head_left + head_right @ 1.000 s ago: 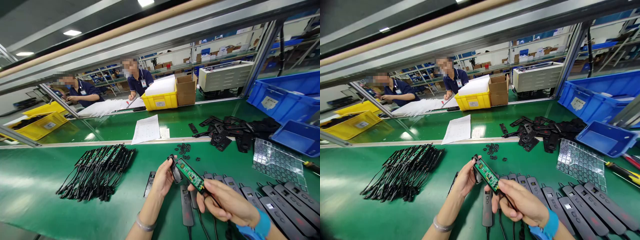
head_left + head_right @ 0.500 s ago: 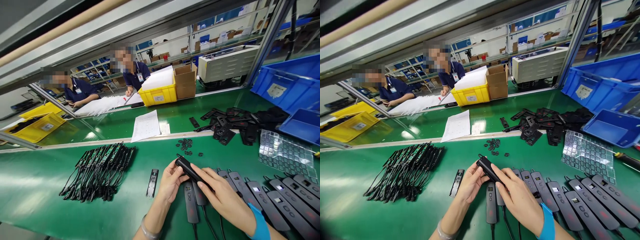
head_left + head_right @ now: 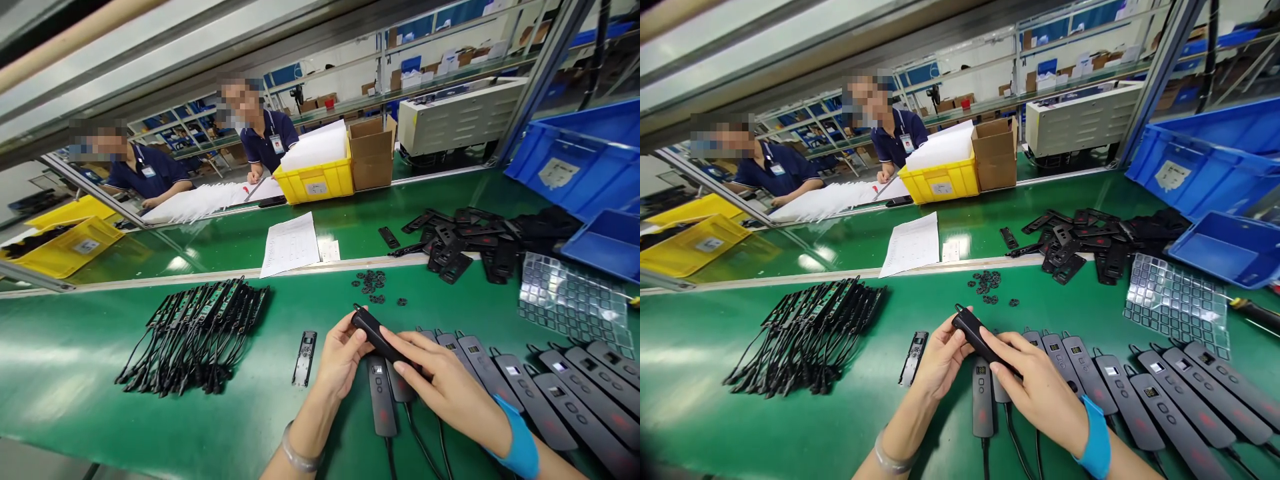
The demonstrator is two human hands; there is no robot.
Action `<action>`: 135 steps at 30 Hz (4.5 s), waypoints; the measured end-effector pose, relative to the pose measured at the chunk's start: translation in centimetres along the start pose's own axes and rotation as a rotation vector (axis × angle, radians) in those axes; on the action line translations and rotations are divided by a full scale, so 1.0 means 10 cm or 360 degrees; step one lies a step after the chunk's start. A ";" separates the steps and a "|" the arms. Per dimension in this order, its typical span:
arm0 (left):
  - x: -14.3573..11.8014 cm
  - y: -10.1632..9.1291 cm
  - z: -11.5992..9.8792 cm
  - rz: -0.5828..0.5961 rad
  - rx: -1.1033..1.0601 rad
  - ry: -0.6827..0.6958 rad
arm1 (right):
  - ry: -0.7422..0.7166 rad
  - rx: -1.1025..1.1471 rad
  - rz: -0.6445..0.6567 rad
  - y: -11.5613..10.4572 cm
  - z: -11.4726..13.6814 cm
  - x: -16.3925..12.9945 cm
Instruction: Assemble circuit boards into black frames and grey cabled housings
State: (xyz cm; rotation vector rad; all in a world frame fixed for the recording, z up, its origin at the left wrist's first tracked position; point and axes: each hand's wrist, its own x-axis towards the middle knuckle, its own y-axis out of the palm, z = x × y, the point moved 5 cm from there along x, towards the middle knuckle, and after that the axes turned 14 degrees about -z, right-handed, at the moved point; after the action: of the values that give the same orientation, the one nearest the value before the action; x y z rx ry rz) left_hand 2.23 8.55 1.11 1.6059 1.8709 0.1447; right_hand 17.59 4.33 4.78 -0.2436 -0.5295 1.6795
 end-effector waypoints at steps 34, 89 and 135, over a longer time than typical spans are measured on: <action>-0.04 0.00 0.03 -0.0156 0.0055 0.0415 | -0.0039 -0.0137 -0.0287 0.07 -0.19 0.06; -0.09 0.15 0.10 0.0323 0.0277 -0.0155 | 0.0359 0.0074 0.0076 0.33 -0.26 0.02; -0.54 -0.41 -1.09 0.0077 0.2316 0.1322 | 0.1001 0.1946 0.0441 0.64 0.25 0.07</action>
State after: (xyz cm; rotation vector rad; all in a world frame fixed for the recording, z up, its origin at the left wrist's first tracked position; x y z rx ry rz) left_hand -7.00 6.20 9.78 2.7912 2.8096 -0.8634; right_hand 10.74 3.90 4.03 0.0754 1.0377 1.7781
